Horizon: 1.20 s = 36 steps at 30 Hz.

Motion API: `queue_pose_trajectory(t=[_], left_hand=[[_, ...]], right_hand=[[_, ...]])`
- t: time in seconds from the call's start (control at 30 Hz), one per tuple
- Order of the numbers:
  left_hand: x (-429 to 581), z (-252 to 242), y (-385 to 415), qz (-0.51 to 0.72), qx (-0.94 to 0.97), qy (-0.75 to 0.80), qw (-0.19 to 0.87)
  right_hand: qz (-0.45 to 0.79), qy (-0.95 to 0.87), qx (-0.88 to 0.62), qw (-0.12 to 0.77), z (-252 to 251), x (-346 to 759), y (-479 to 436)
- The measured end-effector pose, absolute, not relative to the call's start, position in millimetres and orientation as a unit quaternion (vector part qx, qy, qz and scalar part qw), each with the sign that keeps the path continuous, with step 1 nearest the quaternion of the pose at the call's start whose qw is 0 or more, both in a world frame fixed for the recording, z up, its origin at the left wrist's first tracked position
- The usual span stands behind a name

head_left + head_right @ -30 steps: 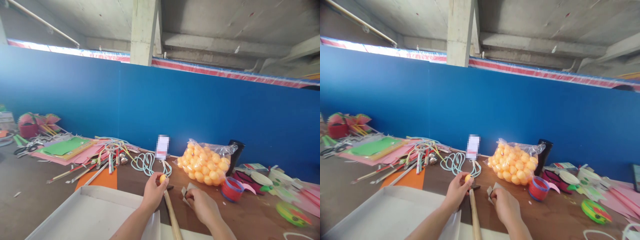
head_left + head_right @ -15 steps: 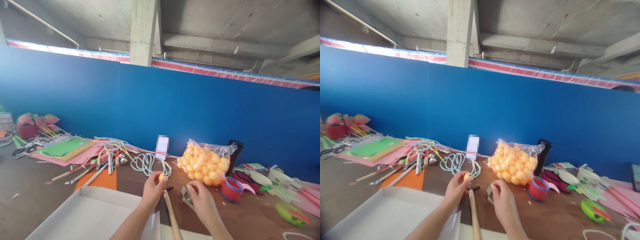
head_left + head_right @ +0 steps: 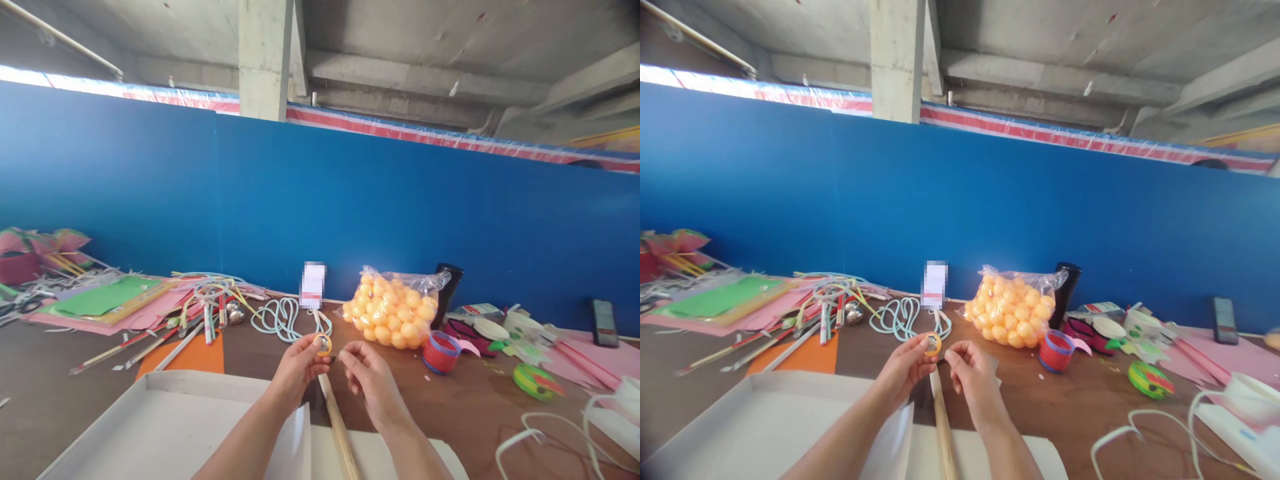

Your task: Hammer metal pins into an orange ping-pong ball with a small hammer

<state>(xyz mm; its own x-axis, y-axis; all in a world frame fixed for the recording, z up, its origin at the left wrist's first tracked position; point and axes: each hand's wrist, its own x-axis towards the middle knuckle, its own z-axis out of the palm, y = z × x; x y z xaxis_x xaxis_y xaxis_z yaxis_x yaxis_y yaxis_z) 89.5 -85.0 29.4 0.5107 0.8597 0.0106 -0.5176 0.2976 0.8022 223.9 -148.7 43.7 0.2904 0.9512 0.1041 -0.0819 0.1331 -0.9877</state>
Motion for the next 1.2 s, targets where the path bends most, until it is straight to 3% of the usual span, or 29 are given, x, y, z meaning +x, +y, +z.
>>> queue_pose_trajectory(t=[1.2], left_hand=[[90.0,30.5,-90.8,0.392,0.449,0.208,0.775]], right_hand=[[0.576,-0.331,-0.422,0.617,39.4,225.7,-149.0]])
